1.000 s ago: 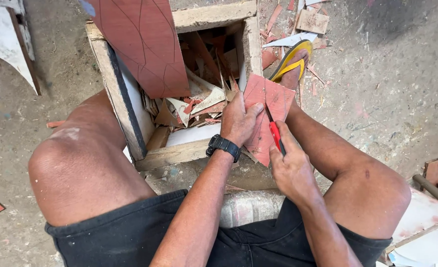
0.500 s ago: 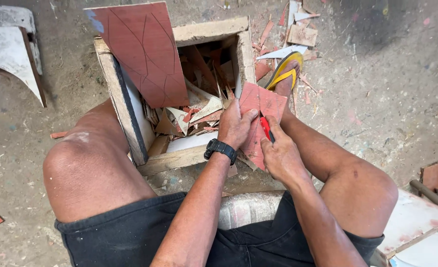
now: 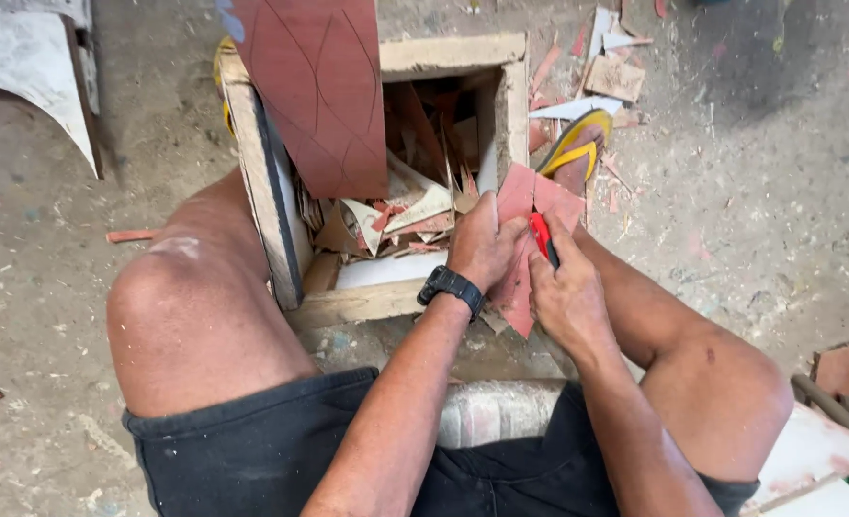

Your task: Sawing a piece of red material along a marked line using a hand saw

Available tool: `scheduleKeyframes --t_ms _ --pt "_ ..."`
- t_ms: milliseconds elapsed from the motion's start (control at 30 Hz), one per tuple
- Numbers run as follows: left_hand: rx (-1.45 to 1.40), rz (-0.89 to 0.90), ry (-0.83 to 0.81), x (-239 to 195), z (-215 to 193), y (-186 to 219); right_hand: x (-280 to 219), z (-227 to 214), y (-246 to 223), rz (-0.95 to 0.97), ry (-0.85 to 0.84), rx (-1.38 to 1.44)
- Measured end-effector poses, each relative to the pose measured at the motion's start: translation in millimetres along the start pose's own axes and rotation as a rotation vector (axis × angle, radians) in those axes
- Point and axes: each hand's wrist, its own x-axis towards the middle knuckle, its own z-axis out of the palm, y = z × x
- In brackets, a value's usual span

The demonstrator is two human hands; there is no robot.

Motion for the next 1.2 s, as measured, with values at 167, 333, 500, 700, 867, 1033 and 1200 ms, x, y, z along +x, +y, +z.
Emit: scheduleKeyframes --t_ms 167,333,500,700,867,1033,1200 --pt "-0.002 -0.043 -0.012 -10.6 -10.3 18.9 -6.0 -4.9 -21.7 -0.028 0.004 0.01" --pt "0.002 -0.08 0.008 -4.9 0.6 1.6 -30.3 -11.0 -24.3 0.03 -0.014 -0.09" --pt "0.063 -0.118 0.059 -0.3 11.6 8.5 -66.9 -27.7 -30.0 0.07 -0.061 -0.186" --pt "-0.039 -0.082 0.112 -3.4 14.5 4.8 -113.2 -37.8 -13.3 0.183 -0.04 -0.091" --pt "-0.021 -0.102 0.099 -5.2 14.1 7.5 -140.0 -46.1 6.1 0.342 -0.045 -0.175" --pt "-0.039 -0.048 0.141 -5.8 15.8 11.5 -117.7 -29.0 13.7 0.378 -0.035 0.064" --pt "0.008 -0.112 0.141 -7.9 15.3 16.4 -81.0 -12.4 7.1 0.019 -0.024 -0.057"
